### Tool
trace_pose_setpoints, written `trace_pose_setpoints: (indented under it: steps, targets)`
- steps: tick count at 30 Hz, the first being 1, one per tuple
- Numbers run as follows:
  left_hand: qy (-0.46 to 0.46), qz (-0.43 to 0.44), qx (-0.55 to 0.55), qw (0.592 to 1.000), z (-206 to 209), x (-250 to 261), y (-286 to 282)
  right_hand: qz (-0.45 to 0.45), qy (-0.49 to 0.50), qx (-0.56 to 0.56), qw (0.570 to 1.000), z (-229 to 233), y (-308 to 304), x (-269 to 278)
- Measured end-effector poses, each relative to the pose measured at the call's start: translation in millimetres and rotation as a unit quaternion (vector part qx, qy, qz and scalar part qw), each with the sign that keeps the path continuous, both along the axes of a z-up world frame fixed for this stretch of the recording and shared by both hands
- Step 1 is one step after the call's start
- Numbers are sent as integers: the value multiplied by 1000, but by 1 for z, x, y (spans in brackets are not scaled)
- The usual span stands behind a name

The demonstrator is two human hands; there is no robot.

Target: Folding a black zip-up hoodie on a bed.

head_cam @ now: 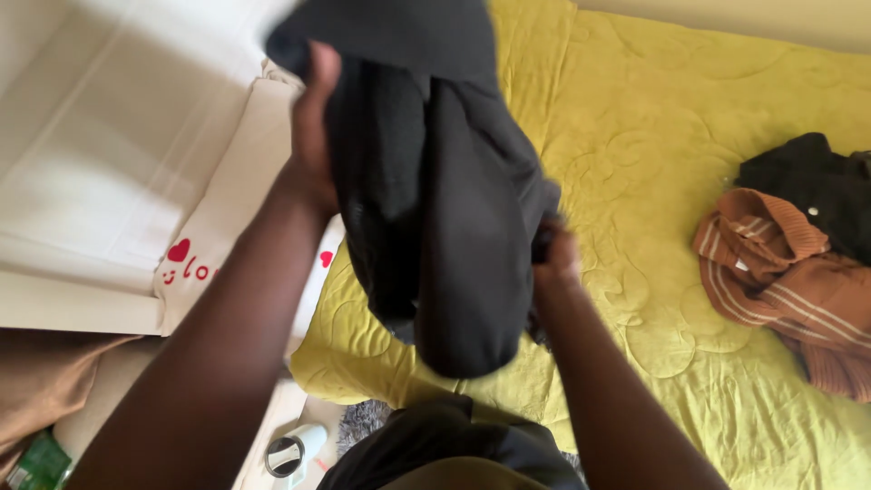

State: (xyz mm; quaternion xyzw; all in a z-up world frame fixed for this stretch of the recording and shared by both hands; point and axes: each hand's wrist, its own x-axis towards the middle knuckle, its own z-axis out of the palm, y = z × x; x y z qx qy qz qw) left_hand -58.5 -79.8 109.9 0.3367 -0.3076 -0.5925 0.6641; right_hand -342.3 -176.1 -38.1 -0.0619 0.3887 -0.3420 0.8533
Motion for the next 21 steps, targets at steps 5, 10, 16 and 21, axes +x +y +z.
trace_pose_setpoints:
  steps: [5, 10, 16, 21]
  targets:
    - [-278, 63, 196, 938, -64, -12, 8, -128, -7, -11, 992, 17, -21, -27]
    - [-664, 61, -40, 744, -101, -68, -13, -234, 39, -206, 949, 125, 7, -4]
    - [-456, 2, -110, 883, -41, -155, -66, -189, 131, -496, 837, 163, 8, 3]
    - [-246, -63, -20, 967, 2, -155, -85, -153, 98, -506, 843, 140, -11, -48]
